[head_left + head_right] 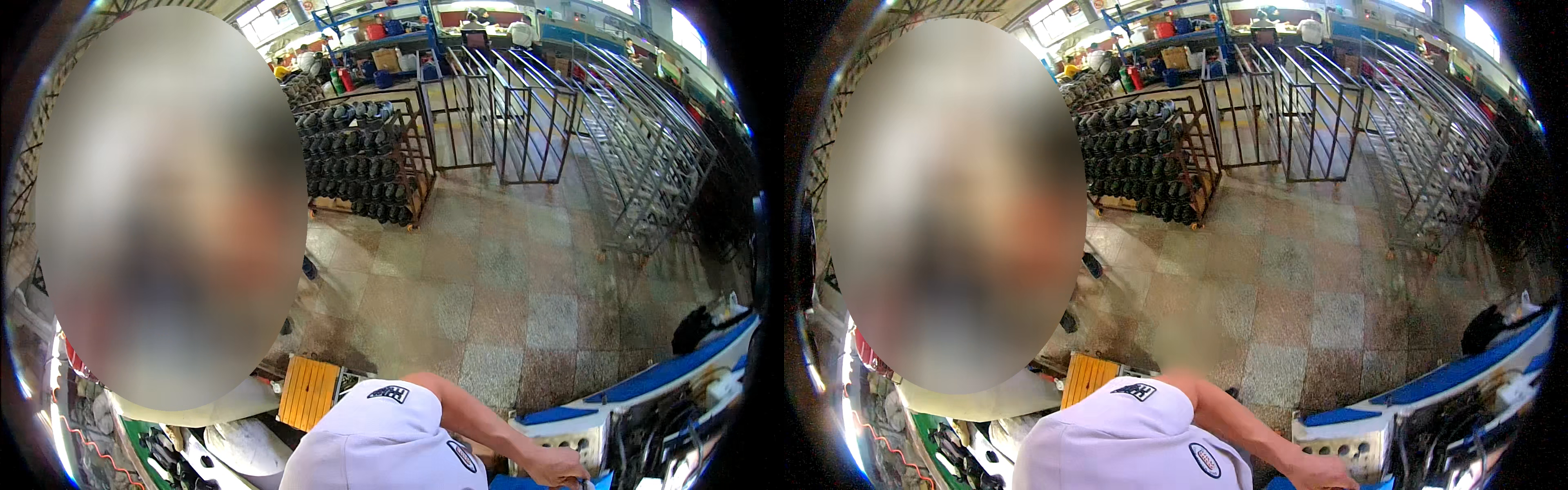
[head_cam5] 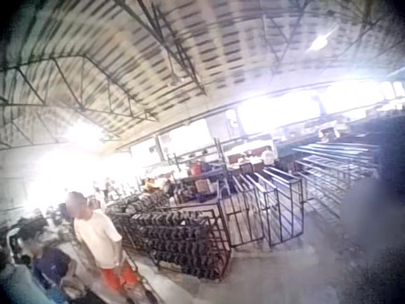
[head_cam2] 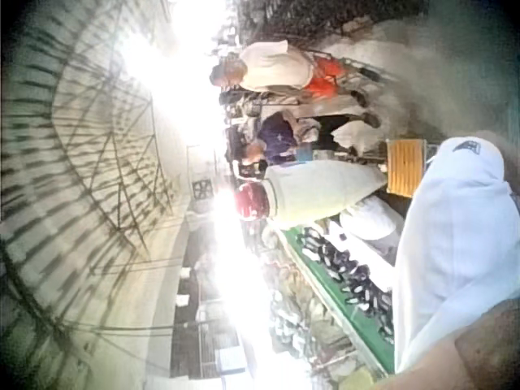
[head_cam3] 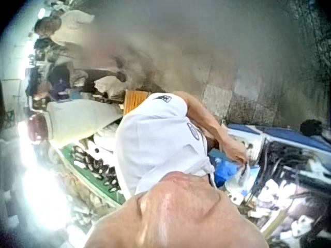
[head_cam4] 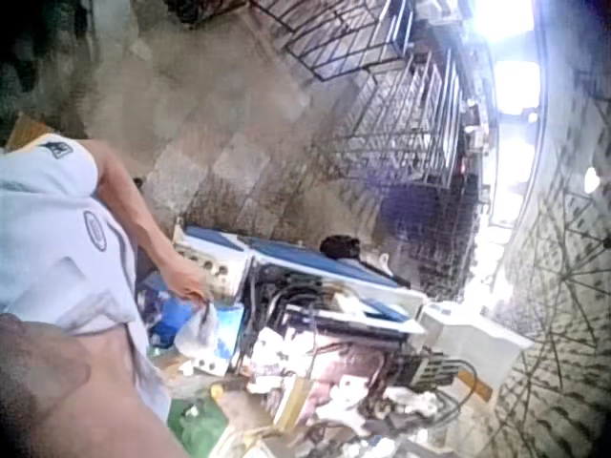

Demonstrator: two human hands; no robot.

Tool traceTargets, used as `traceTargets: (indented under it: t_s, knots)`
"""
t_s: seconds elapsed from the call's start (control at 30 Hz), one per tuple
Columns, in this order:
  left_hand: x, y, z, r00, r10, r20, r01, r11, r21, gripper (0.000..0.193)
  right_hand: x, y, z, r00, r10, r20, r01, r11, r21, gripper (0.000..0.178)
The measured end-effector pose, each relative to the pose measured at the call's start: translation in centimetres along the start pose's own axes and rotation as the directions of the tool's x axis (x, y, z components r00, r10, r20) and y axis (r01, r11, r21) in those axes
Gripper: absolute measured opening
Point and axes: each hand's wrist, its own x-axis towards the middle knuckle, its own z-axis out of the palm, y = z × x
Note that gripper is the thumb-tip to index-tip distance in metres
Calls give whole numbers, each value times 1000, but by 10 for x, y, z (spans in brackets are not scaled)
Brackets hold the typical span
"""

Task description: The person operates a lasting machine to shape shoe uppers, places the shoes on a conveyor belt, and then performs maintenance or adjustments on the machine's hydraulic lines.

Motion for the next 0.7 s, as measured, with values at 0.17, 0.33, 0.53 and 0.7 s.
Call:
traceTargets:
  t_s: [0.17,0.33,0.53,0.7]
  knots:
    - [63,-28,-70,959,-68,274,42,994,99,13,49,-8,36,775,597,-207,-547,797,256,17]
    - [129,-75,-173,953,-179,244,154,981,116,21,128,66,88,866,499,-6,-486,846,221,16]
    - [258,-58,-254,918,-145,369,-36,896,442,19,230,144,103,976,200,-86,-191,977,97,29]
    - [398,-125,-325,850,-290,440,182,945,271,20,354,200,92,916,289,-278,-304,952,-14,29]
